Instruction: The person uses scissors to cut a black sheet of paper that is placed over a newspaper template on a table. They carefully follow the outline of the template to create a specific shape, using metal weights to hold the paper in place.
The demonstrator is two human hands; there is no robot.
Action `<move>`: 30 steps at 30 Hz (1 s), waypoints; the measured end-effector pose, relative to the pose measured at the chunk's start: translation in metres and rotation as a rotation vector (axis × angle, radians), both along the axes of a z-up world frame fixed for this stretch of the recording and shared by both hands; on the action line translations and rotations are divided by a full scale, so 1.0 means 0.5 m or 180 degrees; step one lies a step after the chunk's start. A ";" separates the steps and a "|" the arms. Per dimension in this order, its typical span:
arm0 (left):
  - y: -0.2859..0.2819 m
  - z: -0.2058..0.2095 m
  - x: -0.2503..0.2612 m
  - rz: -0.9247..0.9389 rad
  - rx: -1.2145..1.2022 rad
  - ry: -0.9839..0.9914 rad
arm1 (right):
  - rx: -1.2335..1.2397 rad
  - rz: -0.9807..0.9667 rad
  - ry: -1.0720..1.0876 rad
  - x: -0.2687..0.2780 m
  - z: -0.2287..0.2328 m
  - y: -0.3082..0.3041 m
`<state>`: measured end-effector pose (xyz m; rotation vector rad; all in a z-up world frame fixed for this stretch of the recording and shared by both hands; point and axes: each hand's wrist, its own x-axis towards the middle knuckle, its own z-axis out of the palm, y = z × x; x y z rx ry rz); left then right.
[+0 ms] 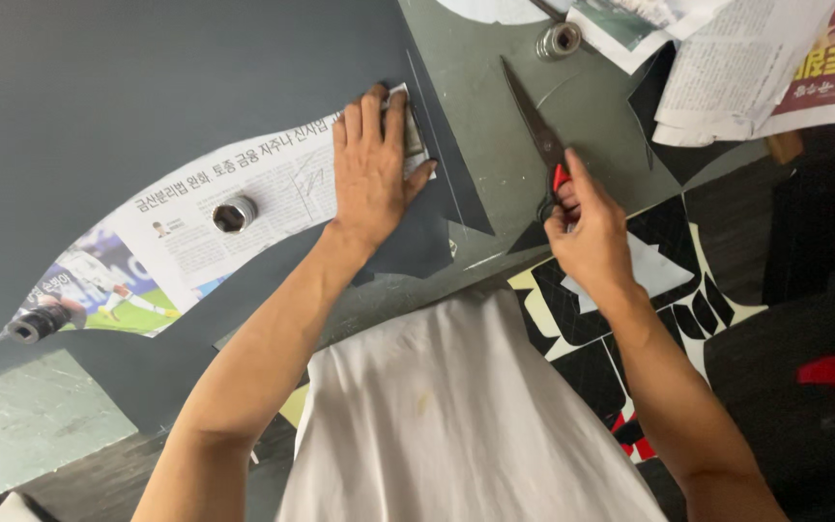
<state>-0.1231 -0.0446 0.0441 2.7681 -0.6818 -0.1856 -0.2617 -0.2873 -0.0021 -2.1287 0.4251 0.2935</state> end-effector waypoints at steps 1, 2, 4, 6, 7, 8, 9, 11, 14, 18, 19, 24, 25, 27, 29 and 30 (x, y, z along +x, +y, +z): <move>0.000 0.002 -0.001 -0.0010 0.0010 0.0011 | 0.0081 -0.0056 0.0130 -0.003 0.000 -0.007; -0.001 0.004 0.002 -0.0018 0.0018 0.0009 | 0.0406 -0.0129 0.0216 -0.007 0.002 -0.017; 0.001 0.004 0.001 -0.0042 0.0013 -0.0030 | 0.1048 -0.0289 0.0379 -0.015 0.004 -0.039; 0.003 0.003 0.002 -0.0063 -0.0018 -0.0108 | 0.1636 -0.0284 0.0373 -0.046 0.016 -0.048; 0.003 0.003 0.004 -0.0093 -0.0043 -0.0107 | 0.1926 -0.0274 0.0369 -0.067 0.023 -0.049; 0.006 0.005 0.005 -0.0116 -0.0054 -0.0088 | 0.2189 -0.0242 0.0552 -0.089 0.027 -0.043; 0.009 0.008 0.006 -0.0139 -0.0065 -0.0069 | 0.2451 -0.0210 0.0736 -0.113 0.029 -0.035; 0.009 0.012 0.005 -0.0135 -0.0070 -0.0062 | 0.2853 -0.0007 0.1259 -0.160 0.024 -0.016; 0.008 0.013 0.008 -0.0141 -0.0074 -0.0064 | 0.2363 0.0245 0.2375 -0.218 0.010 0.012; 0.024 -0.012 0.002 -0.0175 -0.0149 -0.0110 | 0.2110 0.0602 0.2335 -0.269 -0.013 0.034; 0.029 -0.025 -0.002 -0.0171 -0.0136 -0.0106 | 0.2225 0.0566 0.2226 -0.273 -0.023 0.040; 0.039 -0.051 -0.008 -0.0200 -0.0101 -0.0096 | 0.2123 0.0173 0.2232 -0.259 -0.042 0.081; 0.039 -0.051 -0.010 -0.0195 -0.0101 -0.0071 | 0.2107 0.0166 0.2078 -0.257 -0.038 0.092; 0.039 -0.052 -0.009 -0.0171 -0.0097 -0.0052 | 0.2067 0.0178 0.1743 -0.246 -0.039 0.108; 0.041 -0.054 -0.009 -0.0180 -0.0120 -0.0046 | 0.1930 0.0145 0.1707 -0.241 -0.042 0.122; 0.041 -0.056 -0.008 -0.0180 -0.0139 -0.0045 | 0.1853 0.0131 0.1688 -0.239 -0.045 0.126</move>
